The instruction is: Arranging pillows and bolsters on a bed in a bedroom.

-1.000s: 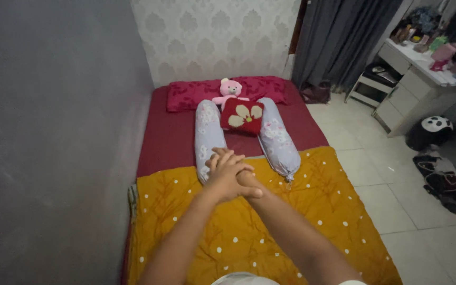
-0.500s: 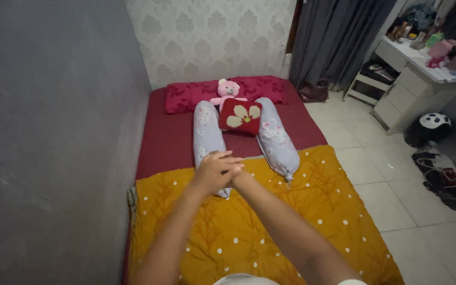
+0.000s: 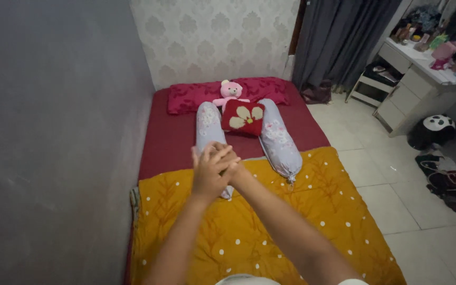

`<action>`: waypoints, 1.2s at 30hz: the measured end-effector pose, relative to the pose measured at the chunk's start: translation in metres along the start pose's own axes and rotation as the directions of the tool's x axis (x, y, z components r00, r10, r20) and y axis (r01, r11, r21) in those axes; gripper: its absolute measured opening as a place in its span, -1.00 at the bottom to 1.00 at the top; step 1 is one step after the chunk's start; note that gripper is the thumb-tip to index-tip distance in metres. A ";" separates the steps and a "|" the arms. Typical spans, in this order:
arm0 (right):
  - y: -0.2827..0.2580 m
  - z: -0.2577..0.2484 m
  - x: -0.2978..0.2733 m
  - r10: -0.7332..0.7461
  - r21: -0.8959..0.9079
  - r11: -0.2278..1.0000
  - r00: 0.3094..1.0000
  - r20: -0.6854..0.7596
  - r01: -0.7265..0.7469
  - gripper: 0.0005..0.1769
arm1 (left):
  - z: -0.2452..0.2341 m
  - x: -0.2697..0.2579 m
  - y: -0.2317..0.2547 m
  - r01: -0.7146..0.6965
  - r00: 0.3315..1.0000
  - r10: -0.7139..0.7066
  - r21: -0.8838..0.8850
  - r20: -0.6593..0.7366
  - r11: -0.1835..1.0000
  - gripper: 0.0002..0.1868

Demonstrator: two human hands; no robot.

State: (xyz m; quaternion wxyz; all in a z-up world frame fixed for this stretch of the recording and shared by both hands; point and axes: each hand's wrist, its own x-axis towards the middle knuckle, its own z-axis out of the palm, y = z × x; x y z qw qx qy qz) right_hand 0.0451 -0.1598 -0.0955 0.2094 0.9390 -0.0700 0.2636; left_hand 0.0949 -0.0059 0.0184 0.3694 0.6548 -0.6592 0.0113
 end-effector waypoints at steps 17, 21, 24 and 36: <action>-0.020 -0.069 0.057 0.152 0.374 0.917 0.988 -0.003 -0.140 -0.53 | -0.026 -0.037 0.012 -0.119 0.943 0.156 0.139 -0.294 0.983 -0.06; -0.036 -0.109 0.070 0.181 0.331 0.923 0.981 0.075 -0.195 -0.47 | -0.028 -0.036 -0.063 0.142 0.940 -0.061 0.224 -0.335 0.964 -0.20; -0.053 -0.129 0.073 0.250 0.368 0.896 0.967 0.049 -0.250 -0.34 | -0.015 -0.041 -0.126 0.306 0.886 -0.238 0.116 -0.399 0.945 -0.17; -0.123 -0.133 0.056 -0.009 0.430 0.902 0.997 -0.071 0.038 -0.03 | -0.063 -0.063 -0.078 0.527 0.804 -0.081 -0.770 0.589 -0.361 0.43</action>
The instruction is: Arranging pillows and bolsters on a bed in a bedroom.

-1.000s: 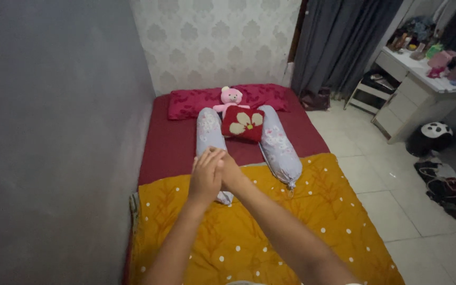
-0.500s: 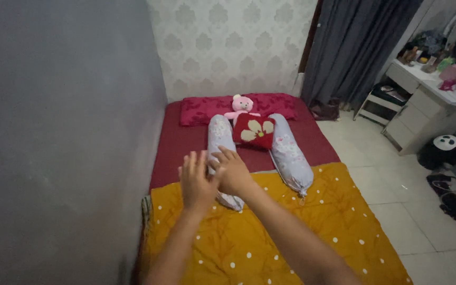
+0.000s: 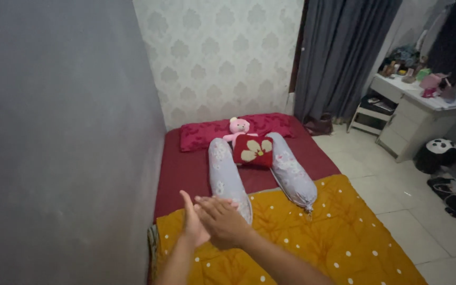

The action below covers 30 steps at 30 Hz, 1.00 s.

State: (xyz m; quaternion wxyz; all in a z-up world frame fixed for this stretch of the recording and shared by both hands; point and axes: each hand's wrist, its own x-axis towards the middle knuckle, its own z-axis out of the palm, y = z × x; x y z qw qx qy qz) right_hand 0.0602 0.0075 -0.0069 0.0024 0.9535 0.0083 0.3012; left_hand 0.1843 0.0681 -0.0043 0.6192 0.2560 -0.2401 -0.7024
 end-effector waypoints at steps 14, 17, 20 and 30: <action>0.053 -0.012 -0.081 0.504 0.103 0.856 0.862 0.057 -0.507 -0.78 | -0.069 0.132 -0.142 -0.132 0.687 0.713 0.941 -0.140 0.312 -0.22; 0.062 -0.035 -0.112 0.569 0.122 0.811 0.820 0.060 -0.572 -0.85 | -0.059 0.146 -0.175 -0.051 0.736 0.667 0.971 -0.120 0.232 -0.26; 0.080 -0.047 -0.158 0.624 0.075 0.777 0.780 0.044 -0.625 -0.86 | -0.083 0.188 -0.229 -0.143 0.623 0.597 0.824 0.506 -0.548 -0.34; 0.137 -0.145 -0.282 0.896 0.016 0.420 0.417 0.153 -0.907 -0.54 | 0.040 0.185 -0.207 -0.323 0.887 0.248 0.907 0.389 -0.270 -0.55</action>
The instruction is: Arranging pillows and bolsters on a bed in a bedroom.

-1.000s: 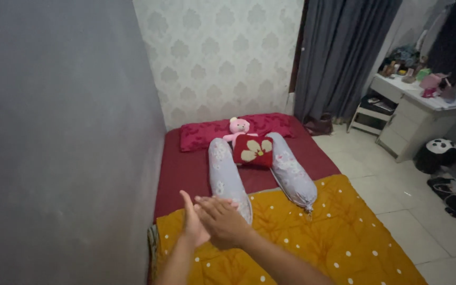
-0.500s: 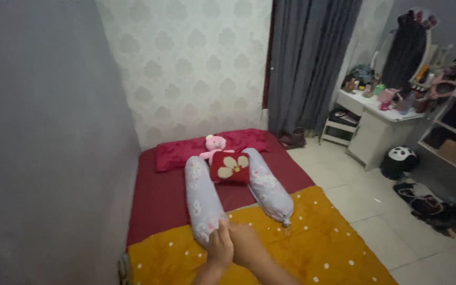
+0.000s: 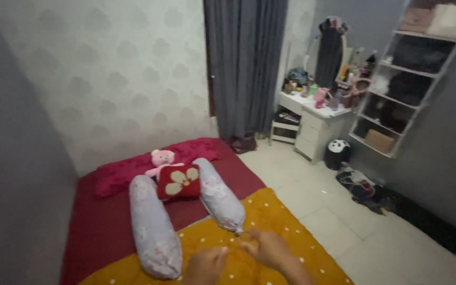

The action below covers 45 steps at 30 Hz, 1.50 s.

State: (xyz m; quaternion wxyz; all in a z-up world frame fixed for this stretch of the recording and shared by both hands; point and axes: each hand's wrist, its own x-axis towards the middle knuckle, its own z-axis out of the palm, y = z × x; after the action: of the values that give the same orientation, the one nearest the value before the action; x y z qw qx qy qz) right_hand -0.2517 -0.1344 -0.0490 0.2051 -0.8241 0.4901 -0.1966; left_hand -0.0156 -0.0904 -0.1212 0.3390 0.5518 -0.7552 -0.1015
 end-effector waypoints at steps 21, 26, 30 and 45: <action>0.105 -0.082 -0.090 0.358 -0.084 0.903 0.848 -0.391 -0.421 -0.36 | 0.047 0.015 -0.125 0.298 0.952 -0.275 -0.204 0.131 0.933 -0.59; 0.089 -0.094 -0.112 0.558 -0.055 0.794 0.761 -0.332 -0.606 -0.39 | 0.062 0.030 -0.134 0.366 0.923 -0.328 -0.188 0.202 0.912 -0.57; 0.098 -0.086 -0.135 0.605 -0.043 0.743 0.698 -0.383 -0.668 -0.38 | 0.061 0.040 -0.124 0.355 0.906 -0.271 -0.235 0.324 0.905 -0.59; 0.109 -0.094 -0.232 0.701 0.143 0.642 0.501 -0.508 -0.753 -0.38 | 0.106 0.080 -0.063 0.006 0.970 0.056 -0.253 0.238 0.967 -0.55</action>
State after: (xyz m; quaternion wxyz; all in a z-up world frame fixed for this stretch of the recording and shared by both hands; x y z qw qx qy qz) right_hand -0.4828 0.0108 -0.0569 0.0879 -0.4635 0.8352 -0.2826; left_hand -0.0466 -0.2097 -0.2022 0.3128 0.4781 -0.7788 -0.2591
